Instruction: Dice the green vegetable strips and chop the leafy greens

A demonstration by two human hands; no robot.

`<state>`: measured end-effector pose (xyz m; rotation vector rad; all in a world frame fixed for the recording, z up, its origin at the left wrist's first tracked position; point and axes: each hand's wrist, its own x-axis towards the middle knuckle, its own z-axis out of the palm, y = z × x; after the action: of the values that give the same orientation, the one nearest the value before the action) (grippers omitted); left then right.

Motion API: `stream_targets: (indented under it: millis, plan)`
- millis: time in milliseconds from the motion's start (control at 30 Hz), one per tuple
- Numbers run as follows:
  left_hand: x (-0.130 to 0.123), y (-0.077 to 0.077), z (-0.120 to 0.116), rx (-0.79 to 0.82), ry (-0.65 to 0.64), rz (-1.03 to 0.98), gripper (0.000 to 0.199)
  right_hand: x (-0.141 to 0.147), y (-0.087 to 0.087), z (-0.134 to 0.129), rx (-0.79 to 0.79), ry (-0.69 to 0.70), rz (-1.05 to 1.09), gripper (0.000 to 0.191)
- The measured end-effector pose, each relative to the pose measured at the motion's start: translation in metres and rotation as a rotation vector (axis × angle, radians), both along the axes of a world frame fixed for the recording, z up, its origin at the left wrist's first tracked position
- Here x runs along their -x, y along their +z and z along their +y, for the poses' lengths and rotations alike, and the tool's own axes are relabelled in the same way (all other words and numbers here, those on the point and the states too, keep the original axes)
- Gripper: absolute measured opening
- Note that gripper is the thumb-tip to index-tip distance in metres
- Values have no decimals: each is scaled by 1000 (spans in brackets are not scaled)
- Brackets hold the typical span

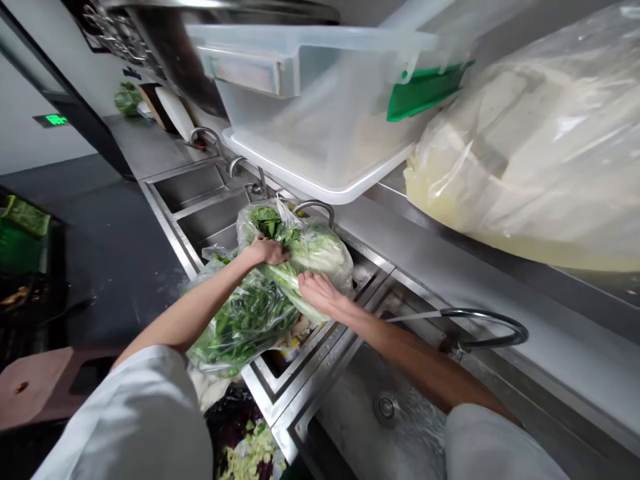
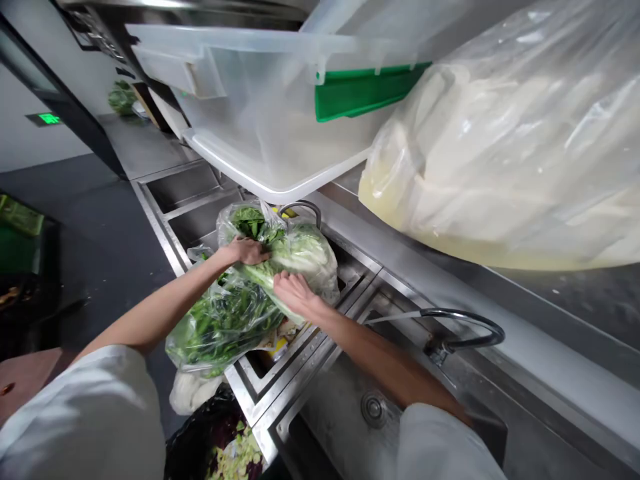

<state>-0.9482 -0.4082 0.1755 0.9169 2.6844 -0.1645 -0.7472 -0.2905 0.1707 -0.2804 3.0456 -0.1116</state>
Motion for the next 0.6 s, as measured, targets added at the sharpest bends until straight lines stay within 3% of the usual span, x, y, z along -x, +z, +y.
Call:
stream_targets:
  millis: [100,167,300,367,467,600]
  plan:
    - [-34,17,-3,84,-187,-28,53,-43,1,-7,77,-8,-31,34]
    - [-62,29,-2,73,-315,-41,49,-74,-9,-10,74,-12,-47,30]
    - [-111,51,23,154,-543,-131,44,-126,-52,-19,32,-52,-69,23]
    - [-129,59,46,195,-581,-155,43,-139,-74,-26,37,-104,-94,20]
    - [-151,57,78,93,-509,23,43,-145,-90,-33,98,-225,-117,22]
    - [-166,38,92,-25,-584,254,44,-144,-82,-7,304,-310,-208,37]
